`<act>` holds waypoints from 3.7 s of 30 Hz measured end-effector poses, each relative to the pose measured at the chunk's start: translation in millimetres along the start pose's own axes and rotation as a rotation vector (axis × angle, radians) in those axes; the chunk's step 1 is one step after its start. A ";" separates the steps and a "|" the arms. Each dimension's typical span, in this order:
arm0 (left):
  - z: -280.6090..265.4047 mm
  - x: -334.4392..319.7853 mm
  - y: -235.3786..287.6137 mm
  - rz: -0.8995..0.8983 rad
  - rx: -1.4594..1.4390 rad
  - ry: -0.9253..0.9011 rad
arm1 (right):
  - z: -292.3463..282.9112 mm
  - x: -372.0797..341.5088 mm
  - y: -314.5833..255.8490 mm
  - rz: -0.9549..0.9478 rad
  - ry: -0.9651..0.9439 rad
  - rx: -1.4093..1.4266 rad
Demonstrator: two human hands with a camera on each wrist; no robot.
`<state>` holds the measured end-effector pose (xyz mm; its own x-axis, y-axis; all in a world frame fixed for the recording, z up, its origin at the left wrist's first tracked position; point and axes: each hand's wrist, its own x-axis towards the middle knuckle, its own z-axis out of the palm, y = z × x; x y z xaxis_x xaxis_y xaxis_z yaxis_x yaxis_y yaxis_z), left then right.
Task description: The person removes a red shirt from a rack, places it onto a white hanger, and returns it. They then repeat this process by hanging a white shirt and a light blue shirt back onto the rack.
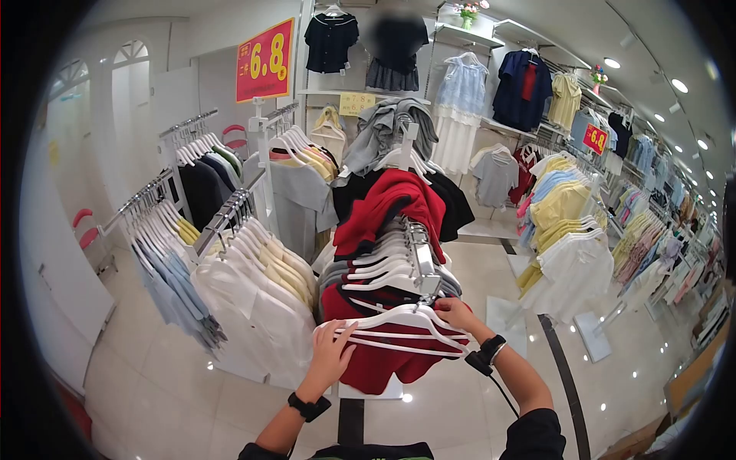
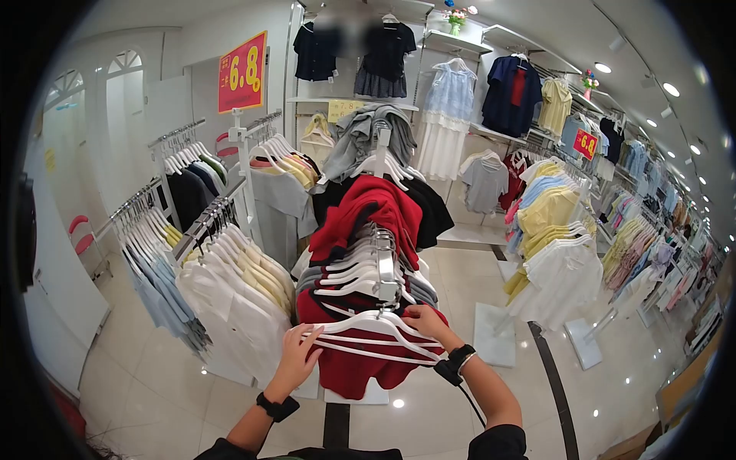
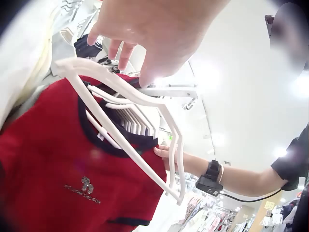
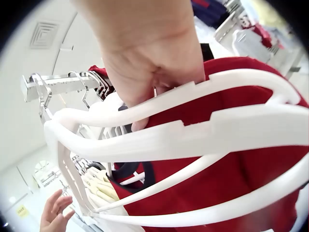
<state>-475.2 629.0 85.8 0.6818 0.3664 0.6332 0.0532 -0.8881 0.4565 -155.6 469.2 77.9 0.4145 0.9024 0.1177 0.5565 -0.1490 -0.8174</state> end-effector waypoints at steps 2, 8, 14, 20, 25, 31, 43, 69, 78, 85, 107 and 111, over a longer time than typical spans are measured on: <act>-18.0 -15.0 -7.2 -0.047 -0.004 0.008 | -5.0 1.9 2.7 0.047 -0.008 -0.132; -73.7 -96.7 -59.5 -0.351 -0.032 0.087 | -36.1 -18.5 -46.3 -0.073 0.176 -0.368; -83.1 -168.7 -105.4 -0.618 -0.069 0.032 | -95.9 57.4 -157.8 -0.176 0.377 -0.413; -68.1 -159.3 -105.1 -0.596 -0.144 -0.008 | -119.2 175.8 -174.7 -0.023 0.221 -0.566; -62.8 -179.7 -116.3 -0.438 0.123 0.019 | -125.6 229.4 -150.7 -0.024 -0.050 -0.362; -74.6 -189.9 -104.0 -0.674 -0.061 -0.063 | -102.3 212.9 -177.5 -0.189 0.141 -0.819; -64.9 -169.0 -88.6 -0.733 -0.081 -0.067 | -130.1 246.4 -192.0 -0.365 0.967 -0.376; -54.8 -145.7 -98.6 -0.696 -0.160 -0.060 | -244.1 161.5 -326.2 -0.658 0.938 1.050; -43.0 -136.4 -96.5 -0.555 -0.196 -0.033 | -312.2 85.6 -321.8 -0.730 0.978 0.871; -46.0 -135.3 -83.5 -0.498 -0.249 -0.096 | -258.0 27.5 -364.7 -0.665 1.098 0.724; -51.2 8.3 82.6 0.119 -0.503 -0.093 | -45.4 -110.8 -350.2 -0.251 0.610 0.921; -83.3 19.1 76.2 0.142 -0.412 0.077 | -44.3 -141.0 -304.3 -0.089 0.457 0.938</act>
<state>-518.9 591.5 184.8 0.6045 0.2824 0.7449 -0.3427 -0.7519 0.5632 -351.5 369.4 335.1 0.7410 0.6269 0.2409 -0.1026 0.4602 -0.8818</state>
